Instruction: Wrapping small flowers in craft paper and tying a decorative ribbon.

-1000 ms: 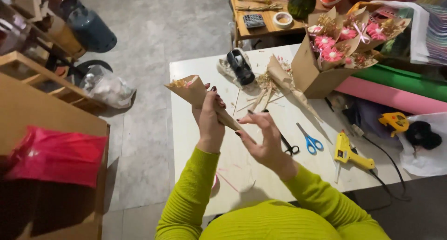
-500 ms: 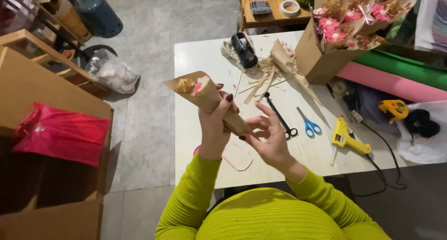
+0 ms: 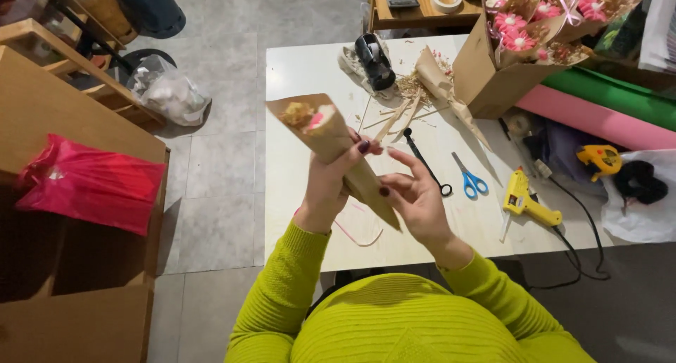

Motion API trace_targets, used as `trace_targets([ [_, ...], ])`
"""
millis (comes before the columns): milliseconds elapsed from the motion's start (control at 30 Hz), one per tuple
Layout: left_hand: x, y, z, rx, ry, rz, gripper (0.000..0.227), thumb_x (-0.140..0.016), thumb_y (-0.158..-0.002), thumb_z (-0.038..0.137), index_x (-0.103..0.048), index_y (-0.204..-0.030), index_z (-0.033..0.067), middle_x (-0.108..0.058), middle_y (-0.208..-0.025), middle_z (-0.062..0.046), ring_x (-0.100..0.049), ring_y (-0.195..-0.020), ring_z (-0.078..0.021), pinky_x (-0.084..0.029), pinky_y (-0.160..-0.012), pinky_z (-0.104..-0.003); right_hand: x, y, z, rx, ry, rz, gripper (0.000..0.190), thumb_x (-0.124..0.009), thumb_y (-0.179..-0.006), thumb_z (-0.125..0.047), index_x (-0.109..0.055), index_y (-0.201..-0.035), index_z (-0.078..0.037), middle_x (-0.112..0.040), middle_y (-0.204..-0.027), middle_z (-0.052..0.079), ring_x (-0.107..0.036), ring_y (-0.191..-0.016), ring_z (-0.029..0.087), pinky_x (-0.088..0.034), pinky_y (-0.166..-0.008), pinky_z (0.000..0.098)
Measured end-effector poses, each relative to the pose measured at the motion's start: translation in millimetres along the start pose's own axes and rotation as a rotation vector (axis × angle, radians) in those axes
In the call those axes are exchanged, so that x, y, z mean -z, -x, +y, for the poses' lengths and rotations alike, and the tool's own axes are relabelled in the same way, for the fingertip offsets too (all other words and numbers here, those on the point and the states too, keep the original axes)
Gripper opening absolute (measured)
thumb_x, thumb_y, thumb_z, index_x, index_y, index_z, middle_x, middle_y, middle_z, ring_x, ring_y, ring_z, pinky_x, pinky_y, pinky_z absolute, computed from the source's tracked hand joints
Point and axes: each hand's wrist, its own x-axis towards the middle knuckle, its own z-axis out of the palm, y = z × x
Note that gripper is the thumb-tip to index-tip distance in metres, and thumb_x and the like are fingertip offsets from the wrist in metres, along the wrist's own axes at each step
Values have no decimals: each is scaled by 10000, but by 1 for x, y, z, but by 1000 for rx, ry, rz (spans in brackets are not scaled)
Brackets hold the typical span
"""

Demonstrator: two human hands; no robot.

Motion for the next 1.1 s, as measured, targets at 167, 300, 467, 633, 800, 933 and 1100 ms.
trace_targets([
  [167, -11, 7, 11, 51, -261, -163, 257, -640, -896, -35, -623, -1152, -24, -696, -1163, -111, -670, -1115, -213, -562, -968, -354, 9, -3, 4, -144, -159, -62, 666, -644, -1007, -137, -302, -1560, 8, -730, -1147, 135, -702, -1056, 178, -575, -949, 347],
  [300, -14, 11, 10, 60, -399, -150, 339, -697, -854, -76, -606, -1173, -7, -665, -1094, -90, -677, -1034, -200, -598, -901, -351, 9, 2, 6, -182, -254, -125, 737, -609, -1043, -249, -195, -1612, -29, -726, -1137, 137, -692, -1072, 170, -543, -974, 332],
  [467, -8, 9, -1, 98, -282, -135, 338, -691, -863, -67, -591, -1179, 3, -648, -1084, -80, -686, -967, -197, -604, -861, -349, 10, 6, 8, -225, -311, -146, 797, -598, -1049, -290, -151, -1648, -12, -729, -1128, 142, -702, -1067, 189, -542, -963, 351],
  [633, -5, 2, -11, 91, -233, -72, 274, -690, -869, -42, -587, -1119, 1, -653, -1008, -72, -711, -902, -212, -615, -814, -365, 8, 12, -8, -310, -383, -142, 831, -592, -1000, -321, -106, -1612, -38, -748, -1085, 154, -756, -973, 255, -602, -914, 410],
  [800, -7, -6, -9, 91, -65, 79, 182, -705, -932, -5, -582, -1066, 2, -644, -901, -89, -686, -828, -209, -613, -769, -365, 24, 25, 9, -288, -197, -70, 873, -681, -982, -173, -130, -1649, -54, -725, -973, 148, -735, -802, 241, -510, -658, 285],
  [933, -8, -5, -13, 39, 3, 46, 203, -721, -937, -1, -570, -1071, 12, -632, -906, -80, -668, -812, -198, -584, -742, -343, 29, 24, 17, -204, -125, 17, 899, -695, -947, -101, -130, -1645, -70, -722, -957, 127, -730, -816, 206, -609, -762, 330],
  [1100, -13, 1, -7, 166, -107, -82, 253, -733, -872, -19, -580, -1071, 7, -632, -889, -78, -665, -760, -186, -571, -683, -323, 43, -7, -21, 249, 158, 77, 907, -740, -965, -36, -144, -1648, -66, -714, -1209, 130, -699, -1132, 192, -560, -1054, 340],
])
